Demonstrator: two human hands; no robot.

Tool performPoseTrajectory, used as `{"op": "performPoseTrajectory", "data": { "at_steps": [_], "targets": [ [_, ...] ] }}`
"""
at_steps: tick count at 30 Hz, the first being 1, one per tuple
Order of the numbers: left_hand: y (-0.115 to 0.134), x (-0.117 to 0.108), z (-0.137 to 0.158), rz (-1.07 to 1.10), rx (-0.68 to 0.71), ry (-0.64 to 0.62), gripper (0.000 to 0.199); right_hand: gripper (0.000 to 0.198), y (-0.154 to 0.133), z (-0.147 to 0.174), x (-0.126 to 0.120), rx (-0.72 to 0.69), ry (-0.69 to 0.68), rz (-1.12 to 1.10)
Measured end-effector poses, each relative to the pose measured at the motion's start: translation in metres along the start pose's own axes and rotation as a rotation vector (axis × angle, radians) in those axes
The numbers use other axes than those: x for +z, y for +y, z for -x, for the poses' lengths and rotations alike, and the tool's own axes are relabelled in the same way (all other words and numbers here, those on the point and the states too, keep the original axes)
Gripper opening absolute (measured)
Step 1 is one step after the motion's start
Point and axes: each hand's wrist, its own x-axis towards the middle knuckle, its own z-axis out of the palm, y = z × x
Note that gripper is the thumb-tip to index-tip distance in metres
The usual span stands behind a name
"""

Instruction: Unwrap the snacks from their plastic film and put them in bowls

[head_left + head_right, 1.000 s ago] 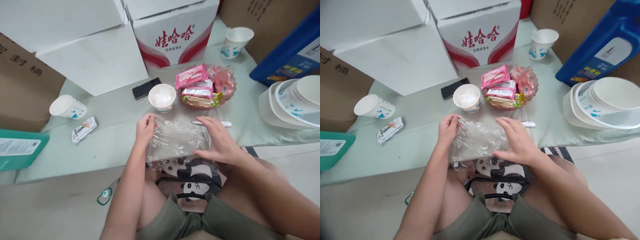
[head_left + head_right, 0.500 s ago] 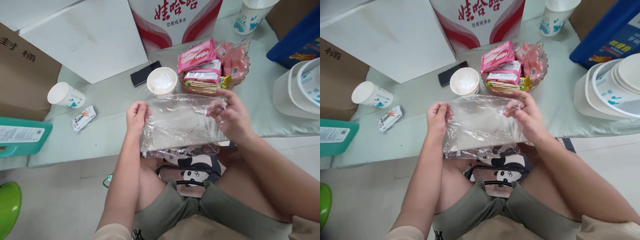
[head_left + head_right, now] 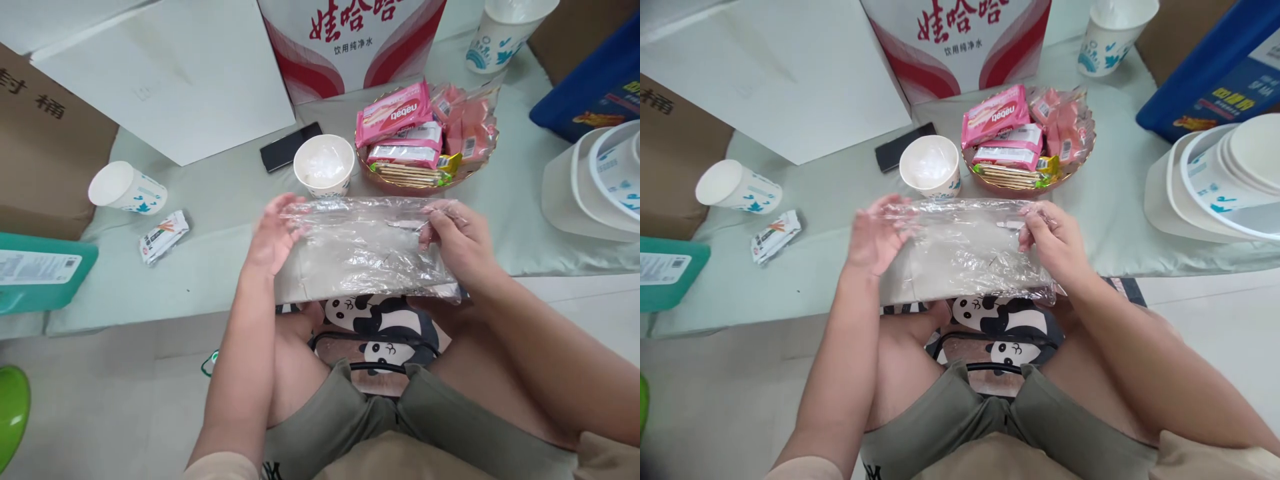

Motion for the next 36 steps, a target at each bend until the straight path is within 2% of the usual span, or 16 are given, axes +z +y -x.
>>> {"op": "performPoseTrajectory", "data": {
  "at_steps": [3,8,10,12,13,15,17,18,21,22,25,27,29,31,34,36],
  "targets": [
    [-0.005,0.006,0.004,-0.192,-0.156,-0.099,0.052,0.012,0.007,0.001,0.002,-0.121,0.036,0.071],
    [-0.008,0.007,0.002,-0.349,-0.028,-0.048,0.028,0.058,0.018,-0.005,-0.001,-0.536,0.123,0.339],
    [-0.007,0.006,0.001,-0.362,-0.039,-0.068,0.026,0.044,0.015,-0.007,-0.004,-0.629,0.105,0.419],
    [-0.007,0.006,0.001,-0.372,-0.029,-0.065,0.024,0.015,0.009,-0.005,-0.006,-0.669,0.109,0.459],
    [-0.008,0.006,0.000,-0.374,-0.013,-0.052,0.023,0.014,0.005,-0.003,-0.007,-0.663,0.118,0.456],
    [-0.009,0.007,-0.001,-0.359,0.032,-0.002,0.024,0.030,-0.001,0.002,-0.010,-0.622,0.137,0.406],
    [-0.011,0.009,-0.004,-0.308,0.093,0.062,0.027,0.027,-0.002,0.006,-0.013,-0.567,0.120,0.288],
    [-0.011,0.010,-0.006,-0.270,0.128,0.097,0.028,0.019,-0.002,0.007,-0.014,-0.533,0.071,0.220],
    [-0.009,0.013,-0.010,-0.150,0.218,0.193,0.030,0.045,0.004,0.006,-0.016,-0.391,-0.139,0.171],
    [-0.008,0.013,-0.010,-0.105,0.228,0.207,0.033,0.040,0.005,0.005,-0.016,-0.343,-0.180,0.219],
    [-0.002,0.010,-0.006,0.031,0.129,0.081,0.050,0.006,0.007,0.003,-0.017,-0.283,-0.104,0.338],
    [0.000,0.008,0.000,0.012,-0.050,-0.098,0.064,0.005,0.005,0.003,-0.018,-0.312,0.016,0.271],
    [-0.001,0.007,0.004,-0.133,-0.239,-0.218,0.059,0.005,0.003,0.004,-0.018,-0.351,0.083,0.163],
    [-0.005,0.007,0.006,-0.273,-0.309,-0.207,0.047,0.010,0.001,0.004,-0.016,-0.331,0.048,0.138],
    [-0.009,0.007,0.005,-0.309,-0.198,-0.083,0.045,0.012,0.000,0.002,-0.013,-0.184,-0.025,0.242],
    [-0.010,0.005,0.002,-0.324,-0.164,-0.095,0.048,0.012,0.000,-0.001,-0.013,-0.114,0.019,0.212]
  ]
}}
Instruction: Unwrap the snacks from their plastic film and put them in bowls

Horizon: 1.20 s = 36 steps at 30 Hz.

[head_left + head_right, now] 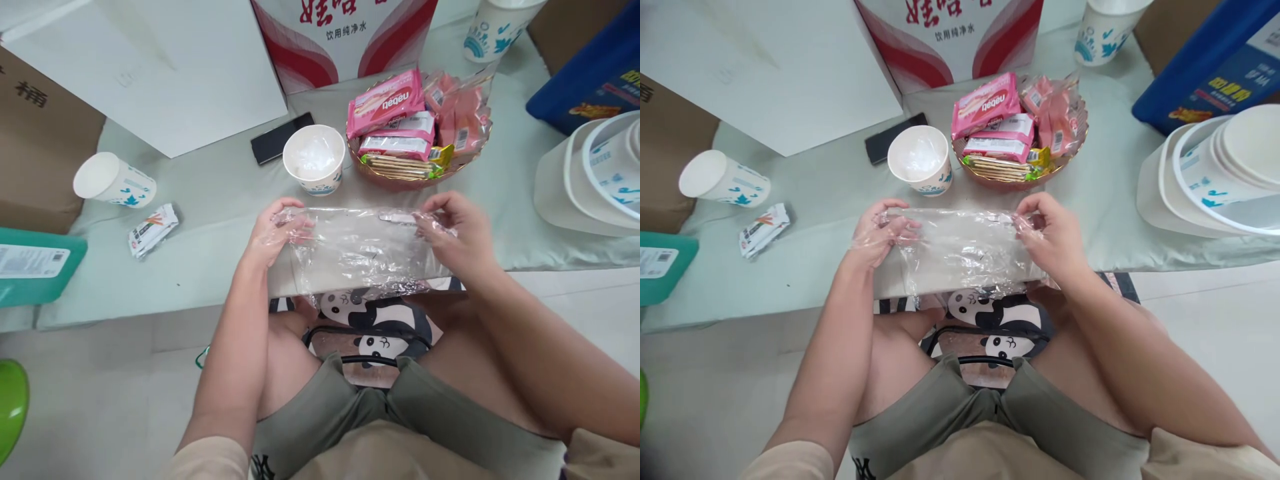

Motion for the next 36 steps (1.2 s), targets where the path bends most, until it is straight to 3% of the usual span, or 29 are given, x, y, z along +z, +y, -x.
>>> {"op": "performPoseTrajectory", "data": {
  "at_steps": [2,7,12,17,21,26,32,36],
  "targets": [
    [0.000,-0.002,-0.002,-0.012,0.038,0.003,0.044,0.012,0.001,-0.003,-0.002,0.036,0.043,-0.068],
    [0.002,-0.002,-0.006,0.238,0.276,0.212,0.045,0.010,0.000,-0.006,-0.010,0.065,0.023,0.068],
    [0.004,-0.002,-0.006,0.220,0.155,0.175,0.035,0.015,-0.001,-0.004,-0.010,-0.028,-0.010,0.015],
    [0.004,-0.001,0.000,0.098,-0.023,-0.023,0.028,0.011,-0.001,-0.002,-0.007,-0.118,0.014,-0.017],
    [-0.001,-0.004,0.000,-0.001,0.036,0.072,0.019,0.008,-0.004,-0.003,-0.007,-0.026,-0.024,0.066],
    [0.002,-0.008,0.000,0.098,0.045,0.139,0.012,0.014,-0.004,-0.006,-0.008,0.146,0.021,-0.042],
    [0.015,-0.011,0.003,0.225,-0.029,0.131,0.010,0.006,0.005,-0.006,-0.008,0.083,0.065,-0.216],
    [0.018,-0.013,0.002,0.261,-0.017,0.107,0.031,0.007,0.005,-0.004,-0.012,0.109,0.057,-0.165]
  ]
}}
